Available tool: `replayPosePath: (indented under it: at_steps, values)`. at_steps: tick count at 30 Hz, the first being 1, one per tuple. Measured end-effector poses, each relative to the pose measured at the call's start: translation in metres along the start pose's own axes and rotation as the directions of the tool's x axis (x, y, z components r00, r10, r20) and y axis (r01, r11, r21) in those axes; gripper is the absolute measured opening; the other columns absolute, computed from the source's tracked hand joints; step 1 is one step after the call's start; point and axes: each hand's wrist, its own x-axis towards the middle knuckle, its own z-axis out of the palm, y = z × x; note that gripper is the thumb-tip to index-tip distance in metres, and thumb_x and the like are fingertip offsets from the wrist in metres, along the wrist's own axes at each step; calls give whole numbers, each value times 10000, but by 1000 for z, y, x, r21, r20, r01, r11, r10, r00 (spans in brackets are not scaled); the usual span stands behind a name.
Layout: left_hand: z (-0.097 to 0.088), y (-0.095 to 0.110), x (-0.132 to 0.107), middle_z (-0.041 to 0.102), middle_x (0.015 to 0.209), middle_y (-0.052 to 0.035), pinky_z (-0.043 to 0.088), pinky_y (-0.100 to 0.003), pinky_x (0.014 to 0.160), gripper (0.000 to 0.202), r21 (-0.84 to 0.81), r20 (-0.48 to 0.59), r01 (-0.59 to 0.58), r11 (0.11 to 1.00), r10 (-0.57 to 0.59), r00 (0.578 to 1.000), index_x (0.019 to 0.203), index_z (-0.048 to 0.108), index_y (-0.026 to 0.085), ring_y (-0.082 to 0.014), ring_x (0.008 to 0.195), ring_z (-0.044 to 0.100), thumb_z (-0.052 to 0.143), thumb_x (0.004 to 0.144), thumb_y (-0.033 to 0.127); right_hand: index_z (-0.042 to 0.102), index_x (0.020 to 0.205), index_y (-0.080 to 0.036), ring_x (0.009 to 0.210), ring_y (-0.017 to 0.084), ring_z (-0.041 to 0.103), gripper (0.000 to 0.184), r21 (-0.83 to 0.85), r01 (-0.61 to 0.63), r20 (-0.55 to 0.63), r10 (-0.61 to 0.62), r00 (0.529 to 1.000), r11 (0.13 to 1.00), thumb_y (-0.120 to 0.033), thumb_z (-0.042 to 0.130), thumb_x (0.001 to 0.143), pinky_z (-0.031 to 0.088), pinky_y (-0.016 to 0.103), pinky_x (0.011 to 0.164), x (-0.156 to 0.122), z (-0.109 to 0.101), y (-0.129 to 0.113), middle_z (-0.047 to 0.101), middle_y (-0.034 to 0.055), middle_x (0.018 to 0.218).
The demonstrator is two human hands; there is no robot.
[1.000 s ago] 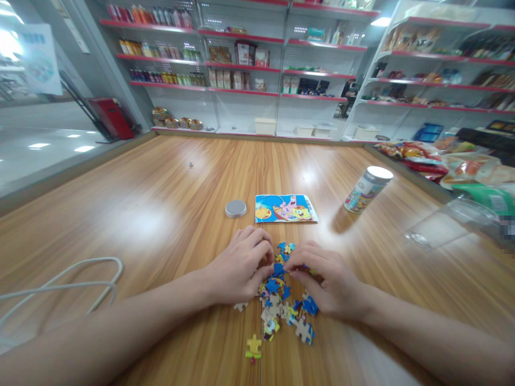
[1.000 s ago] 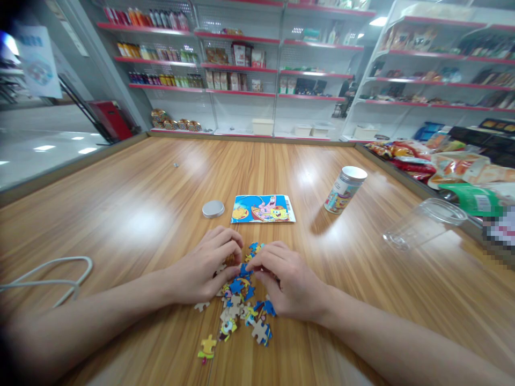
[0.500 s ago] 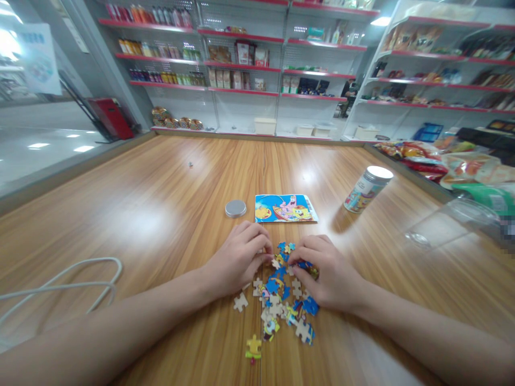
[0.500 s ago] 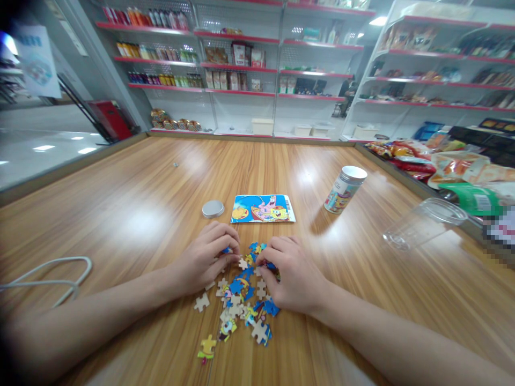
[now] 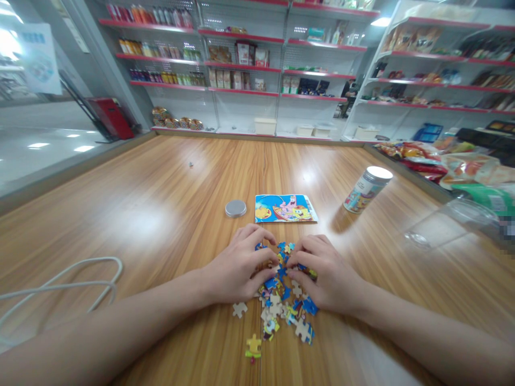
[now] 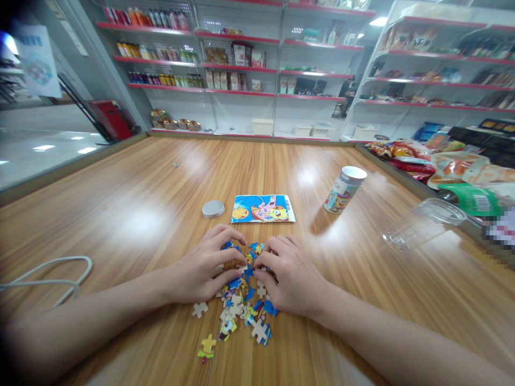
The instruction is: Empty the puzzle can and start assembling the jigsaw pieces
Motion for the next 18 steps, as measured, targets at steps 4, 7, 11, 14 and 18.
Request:
replayPosePath:
  at_steps: [4,7,11,14,18]
  values:
    - [2,-2,1,591,1199,-113,451,-481,1015,105,-2,-55,-15,1000,15,998,950,683,190,-265,1164,504,580,955,210,666,935,-205,908,216,536,42,-19,-12,14,12,1000,1000,-205,625,928,397,397,823,0,1,1,603,56,939]
    - [2,-2,2,596,1168,-109,462,-464,994,124,-5,-117,-4,1000,3,993,883,675,173,-255,1128,510,568,947,174,663,967,-209,942,225,530,56,-30,-29,36,31,999,999,-206,627,924,398,399,830,0,1,0,595,59,977]
    - [2,-1,2,589,1166,-114,461,-492,993,104,-5,-76,52,999,-52,996,969,689,179,-272,1130,501,606,908,187,645,946,-197,950,228,519,41,-30,-40,48,41,998,999,-179,631,912,395,402,839,1,0,-1,590,62,985]
    - [1,0,1,572,1213,-114,451,-491,1027,197,-25,-95,33,999,-35,995,1072,694,197,-268,1167,495,605,899,167,614,910,-193,930,220,518,74,6,-48,40,47,998,999,-130,645,885,390,394,833,1,-1,-3,594,51,959]
    - [1,-1,0,569,1248,-108,435,-511,1050,136,-24,-80,-15,1000,13,997,942,733,215,-286,1219,478,618,891,165,592,871,-189,902,213,525,83,52,6,-31,-5,1000,999,-130,648,888,387,391,822,1,0,-2,609,47,918]
